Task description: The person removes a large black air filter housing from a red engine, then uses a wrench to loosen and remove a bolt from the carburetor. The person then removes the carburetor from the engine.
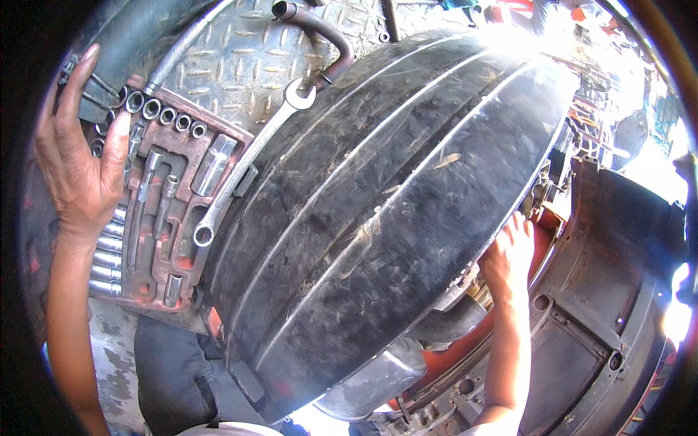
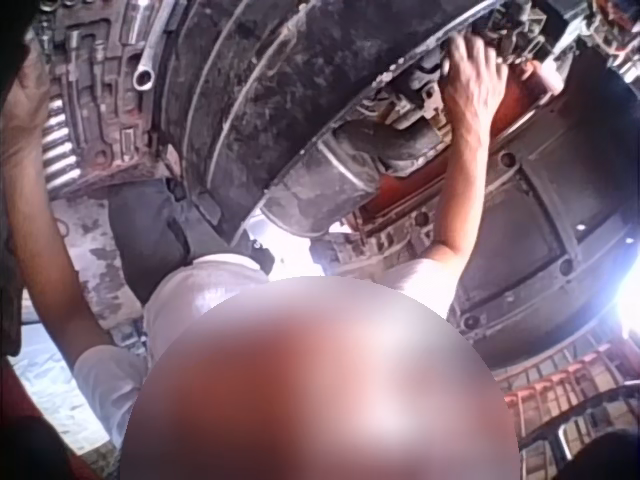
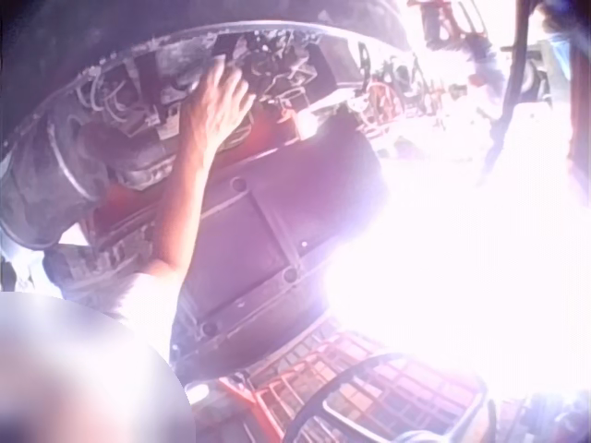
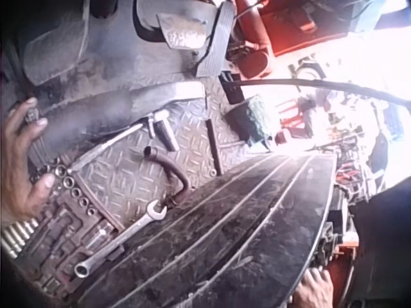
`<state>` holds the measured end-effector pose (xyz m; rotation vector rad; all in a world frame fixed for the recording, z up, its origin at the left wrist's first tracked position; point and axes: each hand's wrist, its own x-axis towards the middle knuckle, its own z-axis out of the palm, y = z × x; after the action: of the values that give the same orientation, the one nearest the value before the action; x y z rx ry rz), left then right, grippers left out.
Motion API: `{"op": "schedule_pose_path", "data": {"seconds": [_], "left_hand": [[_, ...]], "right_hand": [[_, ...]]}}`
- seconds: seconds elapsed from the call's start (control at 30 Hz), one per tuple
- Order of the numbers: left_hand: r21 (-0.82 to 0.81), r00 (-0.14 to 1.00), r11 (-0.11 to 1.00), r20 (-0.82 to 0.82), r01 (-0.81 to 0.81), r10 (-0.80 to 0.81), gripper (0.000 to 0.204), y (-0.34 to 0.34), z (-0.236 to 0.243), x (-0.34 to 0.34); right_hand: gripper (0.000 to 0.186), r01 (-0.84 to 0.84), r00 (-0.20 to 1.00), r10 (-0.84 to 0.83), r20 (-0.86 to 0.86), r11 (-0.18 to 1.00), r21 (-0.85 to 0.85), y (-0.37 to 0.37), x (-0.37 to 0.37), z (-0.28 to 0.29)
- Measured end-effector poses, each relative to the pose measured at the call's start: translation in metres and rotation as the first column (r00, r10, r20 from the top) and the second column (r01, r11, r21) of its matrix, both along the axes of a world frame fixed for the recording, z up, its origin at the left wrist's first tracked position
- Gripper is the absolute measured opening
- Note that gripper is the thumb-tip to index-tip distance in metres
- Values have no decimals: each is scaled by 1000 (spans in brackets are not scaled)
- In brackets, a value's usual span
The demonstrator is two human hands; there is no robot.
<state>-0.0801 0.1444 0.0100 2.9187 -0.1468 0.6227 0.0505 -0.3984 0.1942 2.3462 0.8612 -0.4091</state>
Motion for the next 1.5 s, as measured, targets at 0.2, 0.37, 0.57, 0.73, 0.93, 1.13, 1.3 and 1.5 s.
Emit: {"op": "schedule_pose_path", "data": {"seconds": [0.2,0.37,0.57,0.73,0.93,1.13,1.3,1.5], "left_hand": [[34,1000,999,-6,0,0,65,2,3,1],[9,1000,1000,-7,8,-8,66,-3,4,1],[67,998,996,-13,-59,60,67,-5,7,0],[-5,1000,1000,6,-26,26,68,-5,6,1],[-5,999,1000,26,-23,23,67,-5,7,3],[-16,999,1000,37,2,-2,66,-4,4,3],[5,1000,1000,-8,-26,26,67,-2,3,0],[14,999,999,-13,-40,41,69,-5,5,-2]], "right_hand": [[46,-235,970,238,57,970,-56,-64,-29,6],[39,-17,1000,15,19,992,128,-26,-40,17],[30,44,998,-48,26,989,141,17,-11,1],[31,51,999,-51,-3,998,44,28,0,-7],[28,23,1000,-23,4,999,26,38,25,-12],[28,6,1000,-7,13,999,33,42,34,-16],[47,-30,999,30,21,999,18,-11,-14,2],[48,-158,987,159,31,987,-9,-66,-29,3]]}}
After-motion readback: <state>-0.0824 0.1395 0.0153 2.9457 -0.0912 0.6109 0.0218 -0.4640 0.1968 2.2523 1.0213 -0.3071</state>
